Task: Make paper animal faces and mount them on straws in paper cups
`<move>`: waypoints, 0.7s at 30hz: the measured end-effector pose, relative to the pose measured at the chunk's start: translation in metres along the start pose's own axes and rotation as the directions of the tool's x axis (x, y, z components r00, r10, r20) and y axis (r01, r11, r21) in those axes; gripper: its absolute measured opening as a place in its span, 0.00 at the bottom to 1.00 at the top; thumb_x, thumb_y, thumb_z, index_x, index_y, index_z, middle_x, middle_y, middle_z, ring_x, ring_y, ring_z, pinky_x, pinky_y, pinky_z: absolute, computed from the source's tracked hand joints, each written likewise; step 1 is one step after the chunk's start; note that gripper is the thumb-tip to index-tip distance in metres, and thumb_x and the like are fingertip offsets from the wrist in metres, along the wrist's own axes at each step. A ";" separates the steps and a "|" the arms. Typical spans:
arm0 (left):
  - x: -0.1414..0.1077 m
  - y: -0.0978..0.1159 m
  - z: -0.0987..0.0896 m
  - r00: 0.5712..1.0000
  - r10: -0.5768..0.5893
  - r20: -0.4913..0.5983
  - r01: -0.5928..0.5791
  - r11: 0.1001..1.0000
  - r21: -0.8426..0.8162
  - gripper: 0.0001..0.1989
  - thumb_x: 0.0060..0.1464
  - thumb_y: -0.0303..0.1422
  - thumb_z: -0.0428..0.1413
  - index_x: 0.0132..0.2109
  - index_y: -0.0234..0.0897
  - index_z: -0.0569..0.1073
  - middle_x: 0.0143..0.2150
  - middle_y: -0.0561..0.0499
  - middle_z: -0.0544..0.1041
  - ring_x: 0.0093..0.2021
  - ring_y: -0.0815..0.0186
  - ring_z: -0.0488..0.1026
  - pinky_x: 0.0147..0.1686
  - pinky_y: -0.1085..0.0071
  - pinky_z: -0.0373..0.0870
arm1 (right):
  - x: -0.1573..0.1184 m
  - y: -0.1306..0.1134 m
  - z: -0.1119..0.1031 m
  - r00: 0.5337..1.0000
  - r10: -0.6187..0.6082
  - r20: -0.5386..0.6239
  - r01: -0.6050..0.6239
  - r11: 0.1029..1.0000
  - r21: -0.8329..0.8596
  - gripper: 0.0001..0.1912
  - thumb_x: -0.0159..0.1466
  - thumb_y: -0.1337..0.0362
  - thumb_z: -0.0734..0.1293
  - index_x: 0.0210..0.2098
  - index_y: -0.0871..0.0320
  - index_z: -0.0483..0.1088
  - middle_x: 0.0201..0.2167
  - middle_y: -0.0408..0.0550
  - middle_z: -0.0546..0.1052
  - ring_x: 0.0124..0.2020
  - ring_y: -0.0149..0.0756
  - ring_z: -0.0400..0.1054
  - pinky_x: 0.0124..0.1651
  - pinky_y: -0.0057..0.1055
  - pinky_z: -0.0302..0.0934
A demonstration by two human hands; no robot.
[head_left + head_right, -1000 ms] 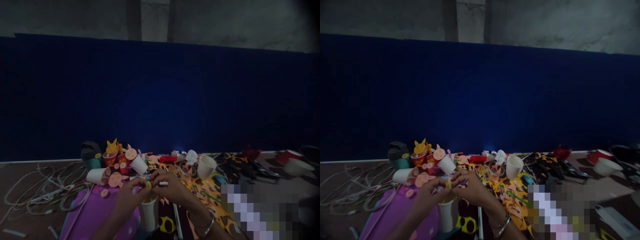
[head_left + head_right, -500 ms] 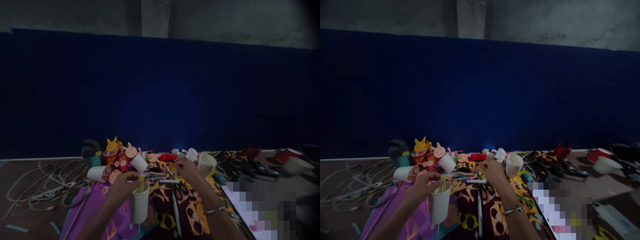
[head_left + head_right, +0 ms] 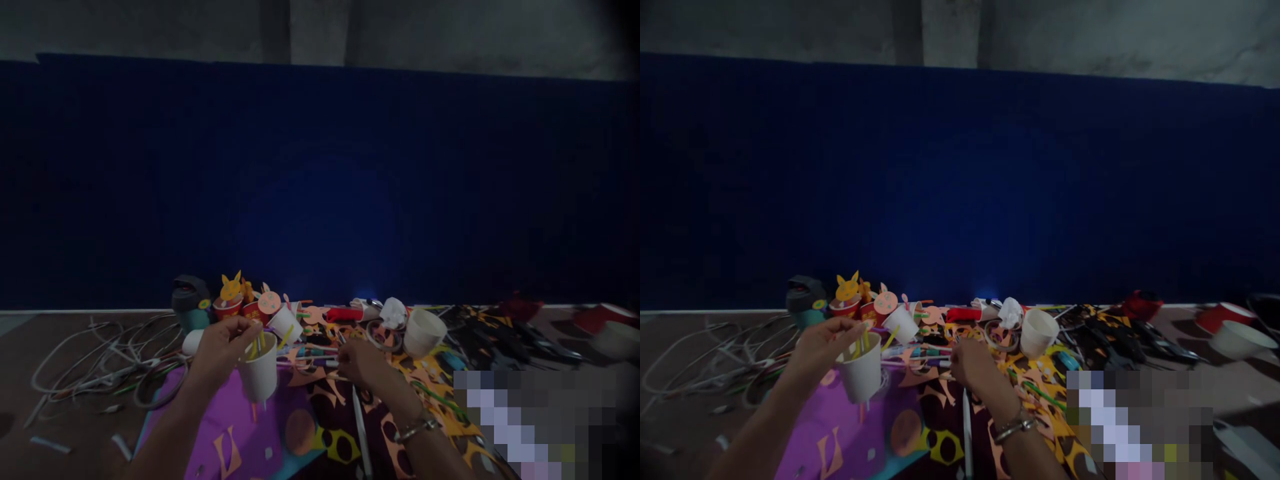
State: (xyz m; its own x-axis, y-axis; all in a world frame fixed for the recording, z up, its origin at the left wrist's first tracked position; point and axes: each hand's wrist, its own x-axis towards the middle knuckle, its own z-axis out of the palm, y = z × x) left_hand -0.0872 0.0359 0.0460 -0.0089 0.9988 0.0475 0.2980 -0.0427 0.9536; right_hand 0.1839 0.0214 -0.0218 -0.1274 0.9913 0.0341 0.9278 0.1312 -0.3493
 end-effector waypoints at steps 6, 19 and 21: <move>0.004 0.003 -0.020 0.999 -0.028 -0.034 0.030 0.998 0.049 0.19 0.41 0.46 0.61 0.33 0.33 0.77 0.26 0.50 0.78 0.26 0.64 0.71 0.23 0.74 0.62 | 0.008 -0.025 0.013 0.985 -0.160 -0.068 0.160 0.987 -0.013 0.12 0.56 0.70 0.62 0.29 0.55 0.77 0.31 0.49 0.78 0.36 0.38 0.70 0.38 0.29 0.56; 0.006 -0.002 -0.021 0.999 -0.045 -0.004 0.045 0.999 0.004 0.18 0.42 0.46 0.59 0.30 0.33 0.73 0.22 0.53 0.73 0.21 0.68 0.68 0.18 0.77 0.58 | 0.014 -0.065 0.026 0.929 -0.368 -0.042 0.366 0.897 0.250 0.11 0.56 0.70 0.62 0.31 0.55 0.77 0.31 0.46 0.78 0.36 0.36 0.70 0.39 0.28 0.58; 0.005 -0.002 -0.022 0.999 -0.043 -0.004 0.043 0.999 -0.029 0.17 0.43 0.45 0.59 0.31 0.34 0.74 0.22 0.54 0.73 0.21 0.69 0.67 0.17 0.78 0.57 | 0.012 -0.081 0.040 0.892 -0.451 -0.029 0.442 0.859 0.259 0.10 0.53 0.71 0.65 0.32 0.56 0.76 0.34 0.47 0.77 0.39 0.38 0.68 0.42 0.29 0.58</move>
State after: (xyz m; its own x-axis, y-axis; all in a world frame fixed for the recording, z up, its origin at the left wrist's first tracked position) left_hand -0.1092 0.0403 0.0510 -0.0252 0.9997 0.0079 0.2696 -0.0008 0.9630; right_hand 0.0935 0.0220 -0.0304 -0.5214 0.8257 0.2153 0.6497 0.5477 -0.5271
